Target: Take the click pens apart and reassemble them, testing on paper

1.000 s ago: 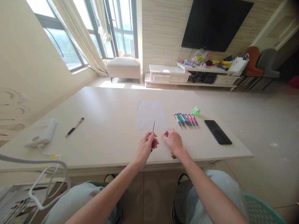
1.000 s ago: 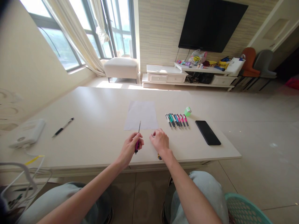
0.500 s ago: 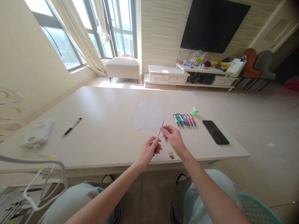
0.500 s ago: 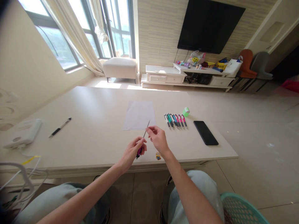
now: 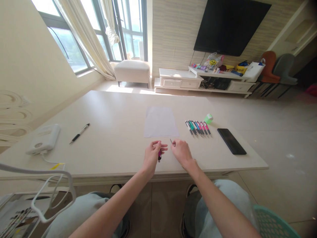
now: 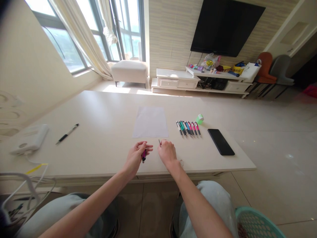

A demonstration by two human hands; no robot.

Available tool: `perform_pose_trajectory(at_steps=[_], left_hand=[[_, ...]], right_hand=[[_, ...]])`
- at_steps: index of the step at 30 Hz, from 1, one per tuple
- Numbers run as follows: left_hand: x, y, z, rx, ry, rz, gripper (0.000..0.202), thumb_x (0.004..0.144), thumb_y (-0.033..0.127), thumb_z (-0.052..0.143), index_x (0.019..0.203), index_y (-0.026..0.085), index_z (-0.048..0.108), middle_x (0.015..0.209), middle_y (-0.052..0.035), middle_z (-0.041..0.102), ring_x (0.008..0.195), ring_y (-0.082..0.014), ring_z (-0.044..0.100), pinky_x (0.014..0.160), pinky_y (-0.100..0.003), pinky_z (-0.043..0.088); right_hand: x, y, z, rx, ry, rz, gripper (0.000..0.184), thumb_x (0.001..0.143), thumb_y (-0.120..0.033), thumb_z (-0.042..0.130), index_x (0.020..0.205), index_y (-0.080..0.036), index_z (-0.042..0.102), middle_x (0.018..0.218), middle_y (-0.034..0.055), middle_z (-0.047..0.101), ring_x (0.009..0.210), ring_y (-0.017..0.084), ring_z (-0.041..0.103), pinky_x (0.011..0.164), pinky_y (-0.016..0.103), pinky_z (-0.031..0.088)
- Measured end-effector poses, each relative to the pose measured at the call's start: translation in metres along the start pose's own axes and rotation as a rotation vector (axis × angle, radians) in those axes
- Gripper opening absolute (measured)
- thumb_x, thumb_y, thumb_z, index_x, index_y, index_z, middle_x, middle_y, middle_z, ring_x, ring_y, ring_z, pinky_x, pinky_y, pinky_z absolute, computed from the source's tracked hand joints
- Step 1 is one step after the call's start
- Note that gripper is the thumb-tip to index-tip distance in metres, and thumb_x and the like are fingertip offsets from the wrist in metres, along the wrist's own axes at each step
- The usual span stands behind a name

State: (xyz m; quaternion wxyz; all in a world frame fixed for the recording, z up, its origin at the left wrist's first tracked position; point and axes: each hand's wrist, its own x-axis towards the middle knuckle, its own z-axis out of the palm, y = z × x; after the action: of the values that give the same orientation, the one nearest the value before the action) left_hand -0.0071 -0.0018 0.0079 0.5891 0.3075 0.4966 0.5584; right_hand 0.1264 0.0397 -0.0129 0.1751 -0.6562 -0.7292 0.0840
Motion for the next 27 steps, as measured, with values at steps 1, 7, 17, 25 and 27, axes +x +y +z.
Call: perform_pose_trajectory(at_steps=[1,7,17,25,27], left_hand=[[0.000,0.001,0.000,-0.005,0.007,-0.006,0.030,0.078,0.039,0.062,0.094,0.015,0.053,0.092,-0.0118,0.070,0.077,-0.0164,0.065,0.069,-0.028,0.047],[0.002,0.008,-0.005,0.144,0.087,0.034,0.034,0.069,0.044,0.069,0.086,0.014,0.065,0.079,-0.0073,0.067,0.071,-0.0157,0.062,0.058,-0.024,0.043],[0.040,-0.003,-0.004,0.621,0.049,0.170,0.020,0.068,0.035,0.068,0.074,0.016,0.069,0.071,-0.0067,0.067,0.066,-0.0178,0.061,0.063,-0.029,0.046],[0.057,-0.012,0.012,1.131,0.094,0.356,0.024,0.080,0.030,0.055,0.099,0.018,0.063,0.074,-0.0036,0.068,0.073,-0.0195,0.062,0.070,-0.029,0.042],[0.059,-0.012,0.013,1.193,0.081,0.370,0.025,0.081,0.030,0.054,0.100,0.017,0.062,0.076,-0.0047,0.068,0.075,-0.0203,0.062,0.070,-0.030,0.042]], right_hand=[[0.001,0.000,0.000,-0.006,-0.001,-0.001,0.015,0.080,-0.020,0.053,0.080,-0.019,0.068,0.080,0.0109,0.071,0.076,0.022,0.065,0.065,0.027,0.041],[0.005,0.013,-0.024,0.147,0.098,0.039,0.019,0.080,-0.031,0.054,0.077,-0.020,0.068,0.077,0.0078,0.070,0.073,0.019,0.064,0.067,0.026,0.042],[0.005,0.058,-0.072,0.260,0.212,0.129,0.023,0.079,-0.032,0.051,0.072,-0.018,0.068,0.072,0.0063,0.070,0.066,0.018,0.062,0.067,0.027,0.043],[0.008,0.066,-0.073,0.259,0.205,0.139,0.021,0.079,-0.030,0.051,0.071,-0.019,0.067,0.071,0.0046,0.070,0.067,0.017,0.063,0.068,0.026,0.043],[0.008,0.067,-0.075,0.258,0.209,0.144,0.022,0.080,-0.031,0.050,0.071,-0.020,0.067,0.070,0.0040,0.070,0.066,0.017,0.062,0.068,0.026,0.043]])
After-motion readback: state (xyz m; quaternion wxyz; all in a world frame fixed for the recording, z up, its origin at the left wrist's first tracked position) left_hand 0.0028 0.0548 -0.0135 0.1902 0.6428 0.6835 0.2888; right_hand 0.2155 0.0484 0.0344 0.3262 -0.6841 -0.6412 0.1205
